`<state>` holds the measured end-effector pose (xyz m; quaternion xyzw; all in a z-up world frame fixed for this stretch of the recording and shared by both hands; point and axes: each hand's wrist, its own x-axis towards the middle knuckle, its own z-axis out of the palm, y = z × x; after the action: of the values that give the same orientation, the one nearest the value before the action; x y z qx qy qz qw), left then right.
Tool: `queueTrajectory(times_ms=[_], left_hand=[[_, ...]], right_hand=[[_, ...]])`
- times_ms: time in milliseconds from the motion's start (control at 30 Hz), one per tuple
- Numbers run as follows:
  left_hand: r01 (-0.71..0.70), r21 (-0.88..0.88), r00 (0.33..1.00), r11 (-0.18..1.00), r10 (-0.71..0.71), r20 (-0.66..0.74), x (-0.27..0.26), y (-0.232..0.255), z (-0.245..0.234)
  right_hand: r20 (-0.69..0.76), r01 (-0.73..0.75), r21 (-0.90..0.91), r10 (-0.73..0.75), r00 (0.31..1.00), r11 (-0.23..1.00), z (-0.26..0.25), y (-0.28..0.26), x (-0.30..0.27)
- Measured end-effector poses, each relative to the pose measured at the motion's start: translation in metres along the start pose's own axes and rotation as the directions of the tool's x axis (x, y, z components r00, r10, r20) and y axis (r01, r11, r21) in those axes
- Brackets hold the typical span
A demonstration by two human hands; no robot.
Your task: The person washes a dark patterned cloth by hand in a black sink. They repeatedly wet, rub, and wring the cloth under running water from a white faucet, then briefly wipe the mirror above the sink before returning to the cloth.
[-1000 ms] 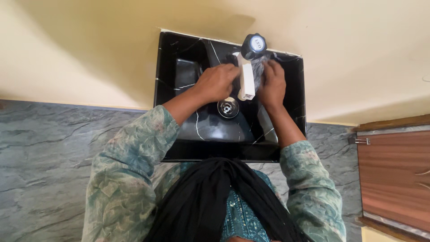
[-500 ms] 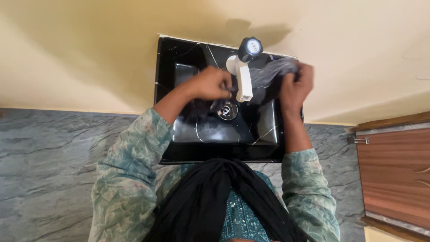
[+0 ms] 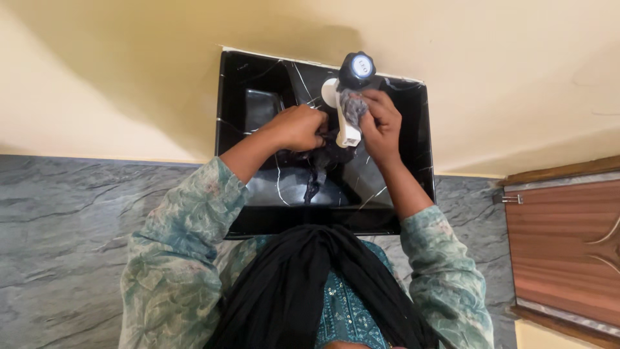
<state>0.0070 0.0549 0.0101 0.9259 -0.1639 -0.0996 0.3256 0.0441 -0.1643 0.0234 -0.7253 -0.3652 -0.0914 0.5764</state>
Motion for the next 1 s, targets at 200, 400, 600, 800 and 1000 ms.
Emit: queueTrajectory(times_ms=[200, 400, 600, 800, 1000], left_hand=[[0.087, -0.023, 0.986, 0.996, -0.089, -0.143, 0.001, 0.001, -0.002], [-0.069, -0.248, 0.801, 0.966, -0.094, -0.591, 0.002, 0.006, -0.008], [-0.261, -0.248, 0.654, 0.933, -0.018, -0.756, 0.002, 0.022, 0.0], [-0.444, -0.199, 0.736, 0.874, 0.229, -0.637, -0.017, 0.045, 0.001], [-0.458, -0.162, 0.773, 0.874, 0.302, -0.557, -0.021, 0.047, -0.006]], right_hand=[[0.087, 0.123, -0.164, -0.11, 0.99, 0.979, -0.013, -0.027, -0.012], [-0.009, 0.039, -0.104, -0.041, 0.999, 0.994, -0.013, 0.002, -0.015], [-0.078, -0.339, 0.007, 0.338, 0.938, 0.941, -0.009, 0.061, -0.01], [-0.039, -0.128, 0.084, 0.132, 0.991, 0.988, -0.025, 0.005, -0.017], [0.039, 0.117, -0.034, -0.115, 0.993, 0.993, -0.022, -0.016, -0.013]])
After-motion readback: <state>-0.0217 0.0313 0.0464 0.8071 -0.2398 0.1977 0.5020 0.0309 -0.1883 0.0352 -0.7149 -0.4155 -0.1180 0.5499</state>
